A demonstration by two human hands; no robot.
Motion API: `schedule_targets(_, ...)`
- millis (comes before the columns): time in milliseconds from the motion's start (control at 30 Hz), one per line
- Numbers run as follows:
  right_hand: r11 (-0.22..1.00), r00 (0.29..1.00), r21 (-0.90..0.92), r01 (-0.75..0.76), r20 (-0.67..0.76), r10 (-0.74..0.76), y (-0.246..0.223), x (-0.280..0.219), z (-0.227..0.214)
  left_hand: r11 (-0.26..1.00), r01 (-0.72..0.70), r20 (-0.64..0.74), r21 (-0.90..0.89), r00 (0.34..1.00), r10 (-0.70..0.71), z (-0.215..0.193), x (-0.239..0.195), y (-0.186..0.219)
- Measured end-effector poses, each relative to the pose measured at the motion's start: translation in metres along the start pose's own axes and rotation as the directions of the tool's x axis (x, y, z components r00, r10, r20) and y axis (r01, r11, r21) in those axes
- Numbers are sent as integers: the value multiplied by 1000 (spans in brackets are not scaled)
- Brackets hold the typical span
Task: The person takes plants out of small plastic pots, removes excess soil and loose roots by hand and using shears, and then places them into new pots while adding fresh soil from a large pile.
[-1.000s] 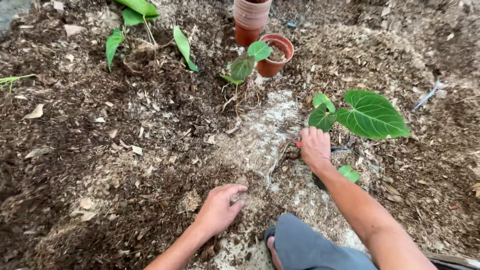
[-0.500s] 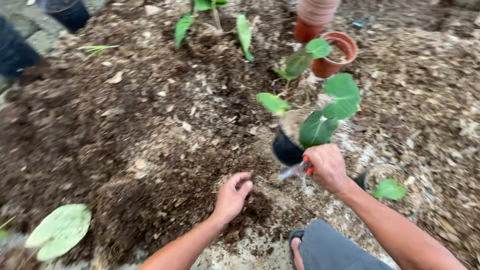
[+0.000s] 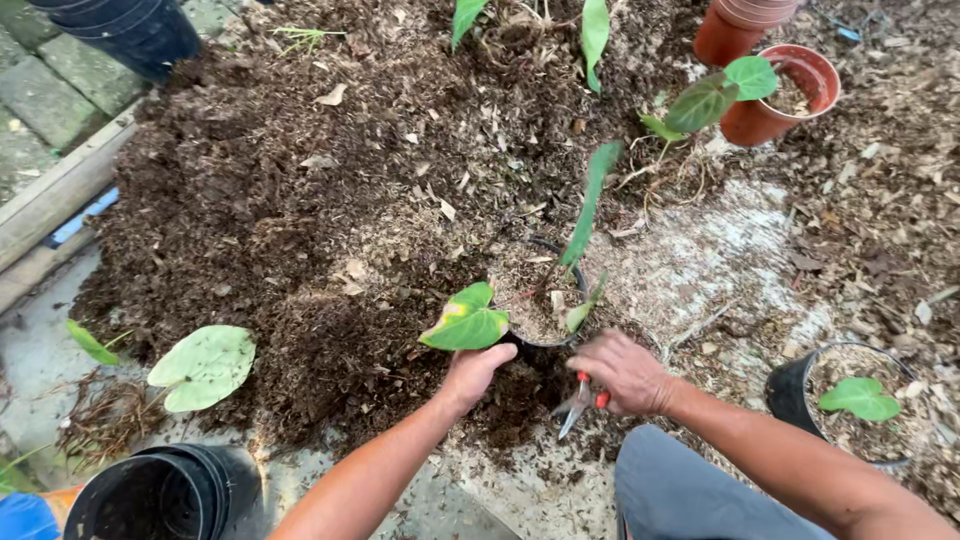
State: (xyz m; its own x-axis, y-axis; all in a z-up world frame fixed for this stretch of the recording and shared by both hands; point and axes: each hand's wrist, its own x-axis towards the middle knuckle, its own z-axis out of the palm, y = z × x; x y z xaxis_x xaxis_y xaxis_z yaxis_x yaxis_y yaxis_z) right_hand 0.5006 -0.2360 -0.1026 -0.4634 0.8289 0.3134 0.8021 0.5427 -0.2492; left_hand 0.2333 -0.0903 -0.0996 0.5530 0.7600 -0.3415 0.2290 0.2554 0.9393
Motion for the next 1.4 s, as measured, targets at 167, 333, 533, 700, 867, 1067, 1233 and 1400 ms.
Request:
schedule_targets(167,961,964,-218,-169,168,208,8,-16,-8,960,277,-21,48,961,-276,20,4,19)
schedule_targets(333,917,937,-245,-313,75,340,33,-14,-7,950,170,-74,-261,978,-195,26,16,8)
schedule_targets(533,812,805,176,-556,-131,579,65,50,-8,934,168,-77,-316,976,-202,-3,19,11)
schedule_targets(700,595,835,682,-426,42,549,29,121,-33,960,269,-81,-75,958,-275,-33,-12,37)
schedule_targets(867,963,980,235,-130,-116,161,-14,160,-26,968,135,-117,-212,980,-162,-71,-65,76)
schedule_targets(1067,963,981,271,14,-189,39,-68,233,-29,980,50,-248,-194,964,-98,-131,-112,140)
schedule_targets(1233,620,985,776,-116,8,175,-83,318,-66,937,-241,-392,-254,911,128,-191,-108,141)
schedule_targets(1400,449,843,740,-501,299,448,-104,371,-98,814,-578,-529,-59,709,465,-219,-116,111)
